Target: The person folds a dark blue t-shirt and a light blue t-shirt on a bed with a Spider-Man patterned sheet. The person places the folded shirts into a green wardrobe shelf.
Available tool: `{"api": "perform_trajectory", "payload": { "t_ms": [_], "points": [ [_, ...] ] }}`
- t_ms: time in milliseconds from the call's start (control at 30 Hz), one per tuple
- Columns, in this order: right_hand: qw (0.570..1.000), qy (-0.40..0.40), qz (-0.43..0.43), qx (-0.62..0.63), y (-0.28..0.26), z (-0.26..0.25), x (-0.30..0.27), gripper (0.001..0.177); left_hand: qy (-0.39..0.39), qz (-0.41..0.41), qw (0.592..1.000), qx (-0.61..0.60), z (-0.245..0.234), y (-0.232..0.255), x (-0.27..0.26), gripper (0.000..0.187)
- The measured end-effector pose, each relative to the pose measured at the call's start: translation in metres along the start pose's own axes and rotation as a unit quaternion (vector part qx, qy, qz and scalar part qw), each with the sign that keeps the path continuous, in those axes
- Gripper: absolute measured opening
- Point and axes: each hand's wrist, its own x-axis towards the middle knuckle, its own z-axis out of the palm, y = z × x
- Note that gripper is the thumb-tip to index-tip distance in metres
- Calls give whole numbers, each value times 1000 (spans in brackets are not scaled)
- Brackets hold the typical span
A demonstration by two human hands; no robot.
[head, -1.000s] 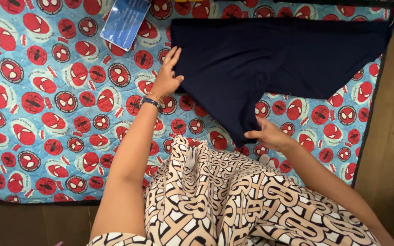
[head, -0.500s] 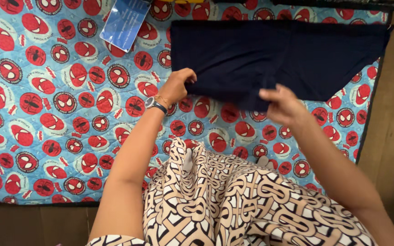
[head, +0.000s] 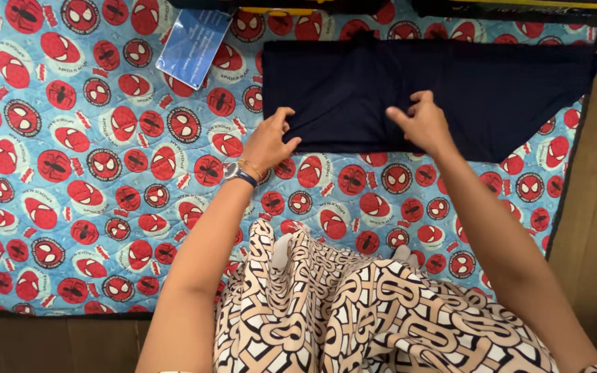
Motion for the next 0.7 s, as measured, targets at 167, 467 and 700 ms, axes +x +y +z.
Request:
{"api": "perform_trajectory", "payload": {
  "t_ms": [167,467,700],
  "points": [
    [992,7,-29,-125,-20,6,-17,73,12,41,994,101,7,11,-3,56],
    [997,-22,53,59,-28,-9,-18,52,10,45,991,124,13,1,1,51],
    [999,-3,-48,13,-9,-17,-33,54,100,-26,992,75,-2,-9,-3,48]
  ]
}}
